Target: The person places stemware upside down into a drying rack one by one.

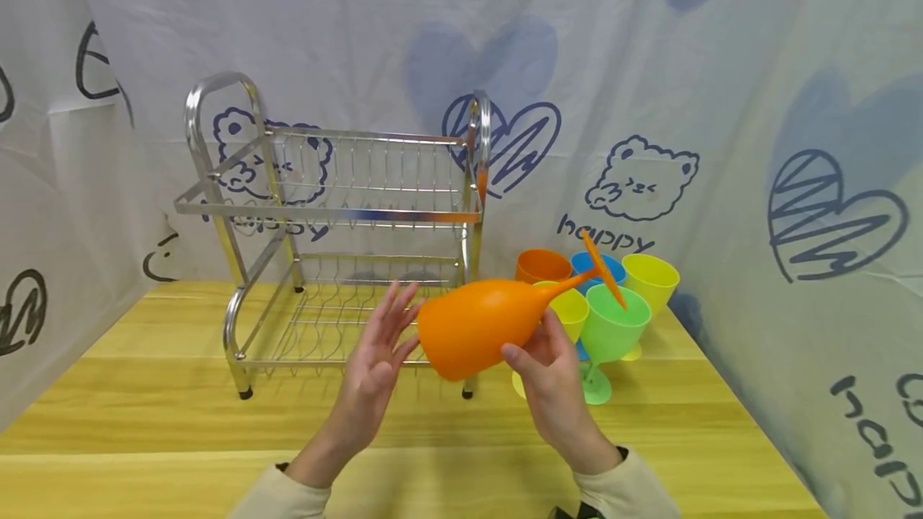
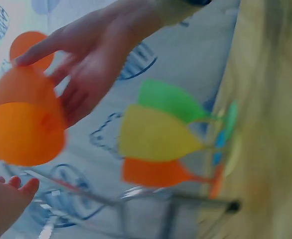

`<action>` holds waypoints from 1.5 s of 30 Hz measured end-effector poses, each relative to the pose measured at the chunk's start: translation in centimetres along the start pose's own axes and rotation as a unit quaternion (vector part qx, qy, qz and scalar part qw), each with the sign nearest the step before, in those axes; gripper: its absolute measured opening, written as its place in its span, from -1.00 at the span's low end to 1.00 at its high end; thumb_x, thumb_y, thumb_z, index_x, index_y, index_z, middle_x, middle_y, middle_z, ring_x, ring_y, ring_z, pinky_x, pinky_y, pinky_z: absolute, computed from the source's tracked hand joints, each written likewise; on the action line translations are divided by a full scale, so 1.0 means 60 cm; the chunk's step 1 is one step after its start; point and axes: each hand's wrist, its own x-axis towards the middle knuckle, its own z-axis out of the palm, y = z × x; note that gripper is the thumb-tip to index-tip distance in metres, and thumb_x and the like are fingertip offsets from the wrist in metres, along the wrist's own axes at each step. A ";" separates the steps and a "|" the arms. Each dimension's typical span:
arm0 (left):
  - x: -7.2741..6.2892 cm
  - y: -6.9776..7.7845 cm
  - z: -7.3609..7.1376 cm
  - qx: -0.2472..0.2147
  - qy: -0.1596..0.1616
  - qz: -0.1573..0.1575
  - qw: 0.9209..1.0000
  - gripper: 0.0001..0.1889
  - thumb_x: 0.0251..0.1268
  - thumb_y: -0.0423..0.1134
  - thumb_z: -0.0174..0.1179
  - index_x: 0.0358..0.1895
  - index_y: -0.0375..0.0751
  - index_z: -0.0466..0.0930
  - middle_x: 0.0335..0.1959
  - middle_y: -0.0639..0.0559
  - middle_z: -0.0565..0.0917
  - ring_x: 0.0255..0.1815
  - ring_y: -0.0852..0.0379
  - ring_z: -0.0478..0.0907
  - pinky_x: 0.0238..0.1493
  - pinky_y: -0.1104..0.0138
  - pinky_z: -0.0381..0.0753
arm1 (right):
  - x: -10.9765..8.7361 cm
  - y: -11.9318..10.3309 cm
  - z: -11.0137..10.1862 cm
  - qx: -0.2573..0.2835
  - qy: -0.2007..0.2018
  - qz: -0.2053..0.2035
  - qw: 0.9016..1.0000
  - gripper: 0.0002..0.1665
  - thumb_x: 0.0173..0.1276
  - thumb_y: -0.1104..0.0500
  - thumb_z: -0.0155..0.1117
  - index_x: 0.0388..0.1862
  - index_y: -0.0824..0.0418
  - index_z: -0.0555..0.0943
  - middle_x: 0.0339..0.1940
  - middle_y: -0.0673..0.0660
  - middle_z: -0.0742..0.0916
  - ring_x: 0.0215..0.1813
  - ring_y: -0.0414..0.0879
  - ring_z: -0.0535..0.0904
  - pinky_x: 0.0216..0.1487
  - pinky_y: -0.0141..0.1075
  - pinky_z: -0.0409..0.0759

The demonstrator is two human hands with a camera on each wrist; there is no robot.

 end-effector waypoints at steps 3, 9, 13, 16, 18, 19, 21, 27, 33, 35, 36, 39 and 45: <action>0.014 0.035 -0.012 0.075 0.004 0.056 0.996 -0.25 0.41 -0.06 0.07 0.54 -0.18 -0.05 0.53 -0.09 0.07 0.47 -0.02 0.08 0.41 0.26 0.19 | -0.001 -0.005 -0.001 -0.024 0.000 -0.013 1.000 -0.37 0.30 0.29 0.30 0.33 0.21 0.33 0.13 0.18 0.59 0.07 0.00 0.55 0.13 -0.22 0.56; 0.050 0.129 -0.057 0.254 0.078 0.022 0.964 -0.25 0.22 -0.50 0.12 0.50 -0.19 0.09 0.47 -0.17 0.16 0.39 -0.06 0.20 0.30 0.41 0.31 | -0.002 -0.011 -0.005 -0.069 0.004 -0.035 0.997 -0.23 0.25 0.35 0.34 0.41 0.25 0.27 0.16 0.17 0.59 0.09 -0.01 0.56 0.12 -0.23 0.57; 0.069 0.183 -0.099 0.403 0.074 -0.001 0.912 -0.27 0.18 -0.51 0.21 0.45 -0.11 0.25 0.43 -0.04 0.27 0.31 0.15 0.31 0.21 0.51 0.36 | 0.000 -0.014 -0.006 -0.093 0.004 -0.056 0.994 -0.25 0.22 0.41 0.33 0.38 0.29 0.30 0.20 0.15 0.57 0.14 -0.02 0.54 0.19 -0.24 0.52; 0.079 0.211 -0.127 0.483 0.067 0.040 0.872 -0.27 0.07 -0.53 0.28 0.39 -0.17 0.34 0.42 0.02 0.31 0.27 0.32 0.30 0.25 0.53 0.29 | 0.005 -0.017 -0.009 -0.118 -0.007 -0.090 0.989 -0.27 0.23 0.39 0.35 0.36 0.35 0.30 0.26 0.14 0.54 0.21 -0.02 0.50 0.27 -0.25 0.44; 0.085 0.226 -0.144 0.512 0.080 0.062 0.853 -0.26 0.02 -0.53 0.32 0.37 -0.19 0.37 0.42 0.03 0.31 0.25 0.38 0.29 0.26 0.52 0.26 | 0.010 -0.018 -0.012 -0.144 -0.017 -0.123 0.982 -0.27 0.24 0.37 0.36 0.35 0.42 0.29 0.26 0.13 0.53 0.23 -0.03 0.48 0.30 -0.26 0.40; 0.088 0.234 -0.153 0.517 0.089 0.064 0.849 -0.26 0.02 -0.52 0.32 0.37 -0.18 0.37 0.42 0.03 0.31 0.24 0.40 0.29 0.27 0.51 0.24 | 0.013 -0.019 -0.014 -0.159 -0.022 -0.141 0.977 -0.27 0.24 0.36 0.37 0.34 0.46 0.28 0.27 0.13 0.52 0.24 -0.03 0.48 0.31 -0.26 0.39; 0.094 0.247 -0.173 0.516 0.110 0.050 0.848 -0.26 0.05 -0.51 0.32 0.39 -0.19 0.34 0.44 0.01 0.28 0.31 0.36 0.24 0.33 0.48 0.19 | 0.017 -0.020 -0.016 -0.185 -0.031 -0.169 0.968 -0.25 0.23 0.37 0.37 0.33 0.53 0.27 0.25 0.13 0.53 0.23 -0.05 0.48 0.31 -0.27 0.38; 0.120 0.262 -0.246 0.489 0.153 -0.091 0.854 -0.15 0.28 -0.24 0.27 0.55 0.08 -0.03 0.55 0.03 -0.02 0.52 0.03 -0.06 0.47 0.12 0.02 | 0.024 -0.025 -0.017 -0.246 -0.025 -0.178 0.952 -0.14 0.12 0.48 0.40 0.37 0.55 0.23 0.27 0.29 0.51 0.27 -0.12 0.47 0.33 -0.27 0.35; 0.131 0.249 -0.306 0.430 0.129 -0.167 0.878 -0.06 0.38 -0.23 0.18 0.57 0.10 -0.36 0.58 0.07 -0.25 0.55 0.00 -0.23 0.49 0.17 -0.10 | 0.045 -0.037 -0.006 -0.241 -0.049 -0.184 0.952 -0.10 0.18 0.24 0.47 0.39 0.44 0.22 0.31 0.35 0.44 0.31 0.05 0.41 0.36 -0.16 0.33; 0.131 0.243 -0.319 0.411 0.111 -0.180 0.887 -0.06 0.40 -0.26 0.14 0.56 0.09 -0.43 0.58 0.05 -0.29 0.55 0.05 -0.26 0.48 0.30 -0.09 | 0.056 -0.043 0.002 -0.232 -0.060 -0.193 0.951 -0.10 0.19 0.12 0.47 0.38 0.40 0.23 0.29 0.33 0.45 0.28 0.10 0.41 0.34 -0.12 0.35; 0.132 0.241 -0.324 0.401 0.102 -0.186 0.891 -0.05 0.41 -0.27 0.12 0.55 0.09 -0.46 0.58 0.05 -0.31 0.55 0.06 -0.28 0.47 0.33 -0.08 | 0.061 -0.046 0.006 -0.238 -0.064 -0.198 0.949 -0.08 0.20 0.04 0.46 0.38 0.40 0.23 0.28 0.32 0.45 0.28 0.10 0.42 0.34 -0.12 0.36; 0.135 0.235 -0.331 0.387 0.078 -0.201 0.897 -0.03 0.41 -0.30 0.12 0.54 0.11 -0.50 0.58 0.02 -0.29 0.53 0.05 -0.14 0.41 0.39 0.11 | 0.080 -0.055 0.022 -0.258 -0.068 -0.211 0.940 -0.02 0.22 -0.11 0.41 0.38 0.43 0.23 0.26 0.32 0.49 0.24 0.08 0.45 0.30 -0.13 0.42; 0.139 0.226 -0.331 0.407 0.062 -0.188 0.892 0.01 0.34 -0.36 0.20 0.56 0.09 -0.42 0.55 -0.17 -0.09 0.09 0.31 0.38 0.02 0.57 0.48 | 0.122 -0.071 0.062 -0.278 -0.089 -0.238 0.926 -0.05 0.23 -0.24 0.34 0.30 0.43 0.33 0.17 0.27 0.57 0.17 0.04 0.48 0.28 -0.09 0.42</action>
